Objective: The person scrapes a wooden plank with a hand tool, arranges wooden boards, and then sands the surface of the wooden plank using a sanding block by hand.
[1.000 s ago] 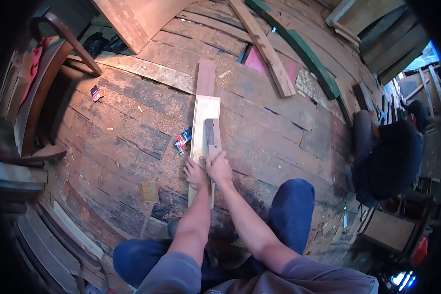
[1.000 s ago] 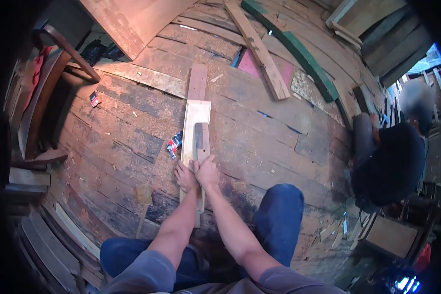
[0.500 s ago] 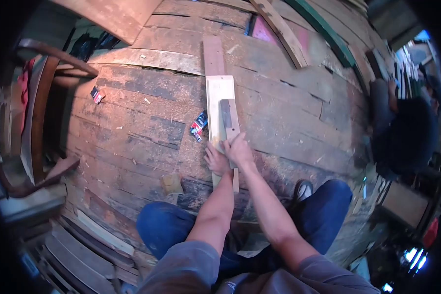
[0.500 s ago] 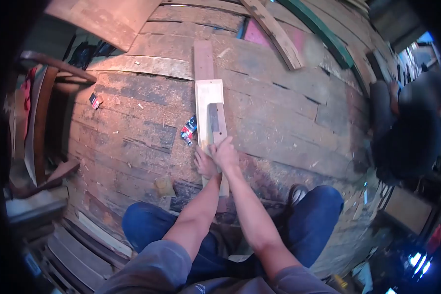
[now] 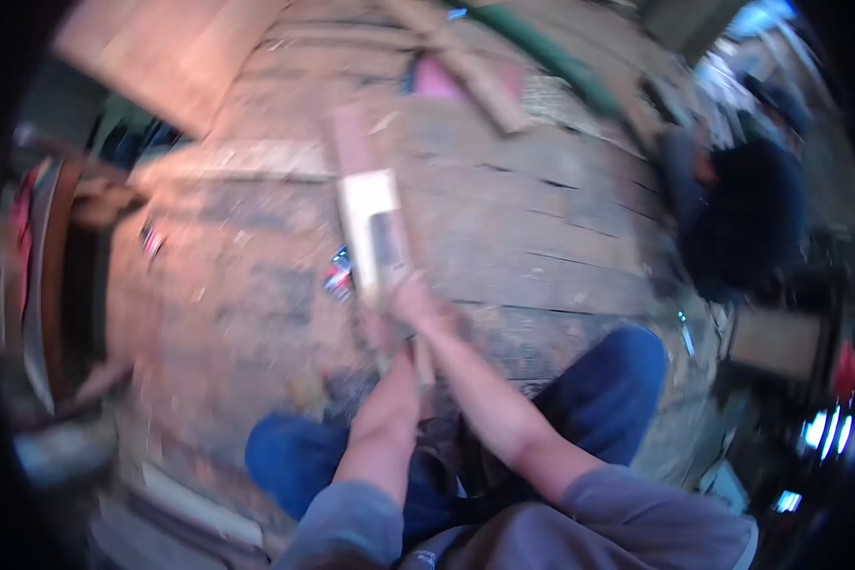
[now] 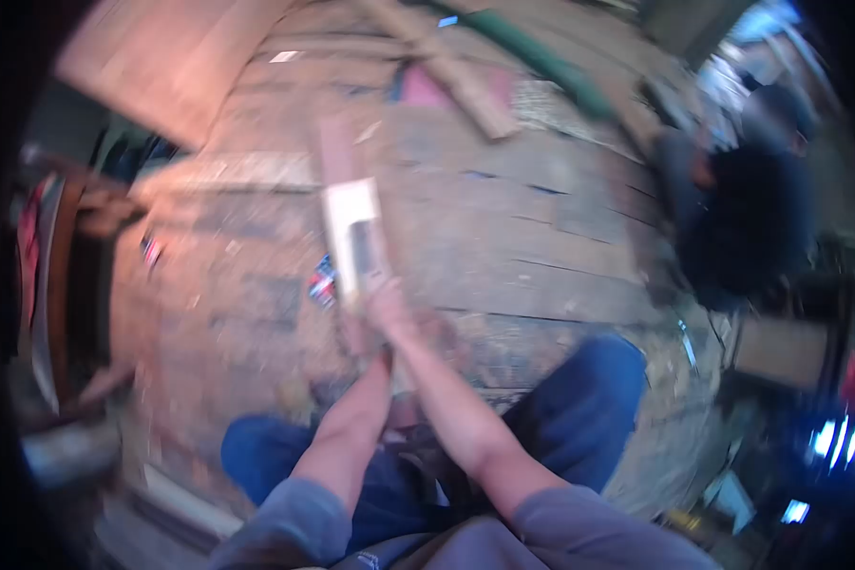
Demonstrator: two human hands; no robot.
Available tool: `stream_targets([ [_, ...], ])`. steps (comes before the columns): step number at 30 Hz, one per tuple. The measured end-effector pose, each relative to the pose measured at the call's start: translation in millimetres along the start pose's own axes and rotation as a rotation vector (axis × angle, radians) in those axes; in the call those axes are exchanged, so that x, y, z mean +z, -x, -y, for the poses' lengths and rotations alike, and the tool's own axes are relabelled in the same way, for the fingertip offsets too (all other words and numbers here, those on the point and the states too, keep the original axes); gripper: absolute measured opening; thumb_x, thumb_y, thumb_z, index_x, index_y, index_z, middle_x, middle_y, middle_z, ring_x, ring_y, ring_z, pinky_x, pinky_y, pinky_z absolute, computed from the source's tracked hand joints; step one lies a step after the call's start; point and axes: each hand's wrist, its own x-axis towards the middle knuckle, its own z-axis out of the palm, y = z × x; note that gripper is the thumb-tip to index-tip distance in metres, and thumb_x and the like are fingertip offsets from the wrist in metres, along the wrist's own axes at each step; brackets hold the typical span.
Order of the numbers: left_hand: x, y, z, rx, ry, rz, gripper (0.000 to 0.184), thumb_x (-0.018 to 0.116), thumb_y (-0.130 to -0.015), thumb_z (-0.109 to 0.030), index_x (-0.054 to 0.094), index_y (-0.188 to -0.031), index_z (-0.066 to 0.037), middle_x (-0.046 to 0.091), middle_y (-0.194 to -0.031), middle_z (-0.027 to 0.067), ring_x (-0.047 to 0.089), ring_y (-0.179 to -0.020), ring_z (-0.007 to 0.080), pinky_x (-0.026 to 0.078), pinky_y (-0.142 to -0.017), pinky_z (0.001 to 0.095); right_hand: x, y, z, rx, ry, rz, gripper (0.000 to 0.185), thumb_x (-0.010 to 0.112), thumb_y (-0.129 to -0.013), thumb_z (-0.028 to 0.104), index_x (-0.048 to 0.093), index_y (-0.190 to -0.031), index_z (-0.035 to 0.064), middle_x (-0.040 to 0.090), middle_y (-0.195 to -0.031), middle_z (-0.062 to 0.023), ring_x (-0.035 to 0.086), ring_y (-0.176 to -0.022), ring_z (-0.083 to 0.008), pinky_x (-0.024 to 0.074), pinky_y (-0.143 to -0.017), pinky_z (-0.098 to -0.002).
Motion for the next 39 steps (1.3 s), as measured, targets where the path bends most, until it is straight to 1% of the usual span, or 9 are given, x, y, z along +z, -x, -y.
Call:
stream_targets([
  [2, -7, 1, -9, 0.108, 0.064, -0.090, 0.050, 0.043, -0.099, -0.034, 0.052, -0.141, -0.009, 0.055, -0.140, 0.0042, 0.055, -0.124, 0.0242, 0.041, -0.108, 0.0438, 42, -41, -41, -0.498, 0.898, -0.191, 0.045, 0.048, -0.096, 0.023, 0.048, -0.124, -0.0123, 0.065, -0.101, -0.0273, 0.068, -0.091, -0.0457, 0.0567, -0.076, -0.0523],
  [5, -3, -5, 1, 0.175, 0.128, -0.161, 0.050, 0.045, -0.098, -0.040, 0.054, -0.137, -0.008, 0.057, -0.132, 0.0081, 0.056, -0.118, 0.0281, 0.043, -0.102, 0.0451, 11, -12, -6, 0.053, -0.048, -0.040, 0.063, 0.058, -0.094, 0.029, 0.034, -0.135, -0.0114, 0.065, -0.112, -0.0341, 0.063, -0.113, -0.0468, 0.0542, -0.091, -0.0525],
  [12, 23, -19, 31, 0.235, 0.181, -0.225, 0.055, 0.051, -0.097, -0.052, 0.058, -0.127, -0.006, 0.062, -0.114, 0.0173, 0.060, -0.103, 0.0374, 0.050, -0.088, 0.0483, 4, -15, -3, 0.151, -0.051, -0.008, 0.070, 0.069, -0.087, 0.039, 0.039, -0.137, -0.0005, 0.064, -0.125, -0.0269, 0.063, -0.117, -0.0420, 0.0510, -0.099, -0.0497],
  [18, -24, -41, 36, -0.072, 0.371, -0.085, 0.048, 0.050, -0.099, -0.041, 0.068, -0.105, 0.004, 0.069, -0.105, 0.0231, 0.067, -0.093, 0.0304, 0.052, -0.075, 0.0467, -10, -9, 13, 0.217, -0.192, 0.025, 0.072, 0.072, -0.083, 0.039, 0.041, -0.136, 0.0011, 0.063, -0.128, -0.0243, 0.062, -0.120, -0.0395, 0.0517, -0.099, -0.0463],
  [22, -47, -39, 52, -0.026, 0.307, -0.226, 0.048, 0.049, -0.101, -0.031, 0.069, -0.095, 0.012, 0.070, -0.088, 0.0269, 0.067, -0.077, 0.0388, 0.050, -0.069, 0.0516, -36, 25, 40, 0.263, -0.331, 0.056, 0.074, 0.070, -0.084, 0.041, 0.038, -0.136, -0.0009, 0.064, -0.126, -0.0239, 0.064, -0.117, -0.0381, 0.0524, -0.098, -0.0454],
  [27, -111, -12, -21, -0.066, 0.227, -0.254, 0.064, 0.049, -0.102, -0.043, 0.070, -0.082, 0.014, 0.068, -0.073, 0.0288, 0.067, -0.076, 0.0454, 0.050, -0.072, 0.0554, -29, 5, 21, 0.293, -0.265, 0.092, 0.070, 0.071, -0.082, 0.036, 0.043, -0.134, -0.0024, 0.063, -0.127, -0.0253, 0.064, -0.118, -0.0381, 0.0517, -0.099, -0.0456],
  [32, -89, 15, -22, 0.135, 0.302, -0.226, 0.065, 0.041, -0.104, -0.046, 0.061, -0.115, 0.015, 0.059, -0.120, 0.0364, 0.059, -0.109, 0.0466, 0.045, -0.092, 0.0547, -29, 11, 13, 0.223, -0.282, 0.069, 0.072, 0.070, -0.084, 0.039, 0.042, -0.135, -0.0031, 0.063, -0.127, -0.0256, 0.064, -0.119, -0.0370, 0.0521, -0.098, -0.0472],
  [34, 1, -54, 66, 0.130, 0.167, -0.208, 0.063, 0.040, -0.104, -0.048, 0.048, -0.128, 0.010, 0.042, -0.141, 0.0336, 0.043, -0.129, 0.0493, 0.035, -0.105, 0.0563, -28, 12, 11, 0.178, -0.282, 0.070, 0.076, 0.069, -0.085, 0.042, 0.039, -0.137, -0.0046, 0.063, -0.127, -0.0258, 0.064, -0.120, -0.0362, 0.0525, -0.097, -0.0466],
  [39, -40, 23, 37, 0.217, -0.183, 0.019, 0.057, 0.042, -0.103, -0.047, 0.050, -0.119, 0.007, 0.051, -0.121, 0.0283, 0.048, -0.119, 0.0471, 0.037, -0.101, 0.0569, -41, 8, 9, -0.083, -0.124, 0.077, 0.068, 0.068, -0.085, 0.040, 0.049, -0.135, -0.0031, 0.062, -0.131, -0.0225, 0.063, -0.119, -0.0348, 0.0528, -0.097, -0.0474],
])
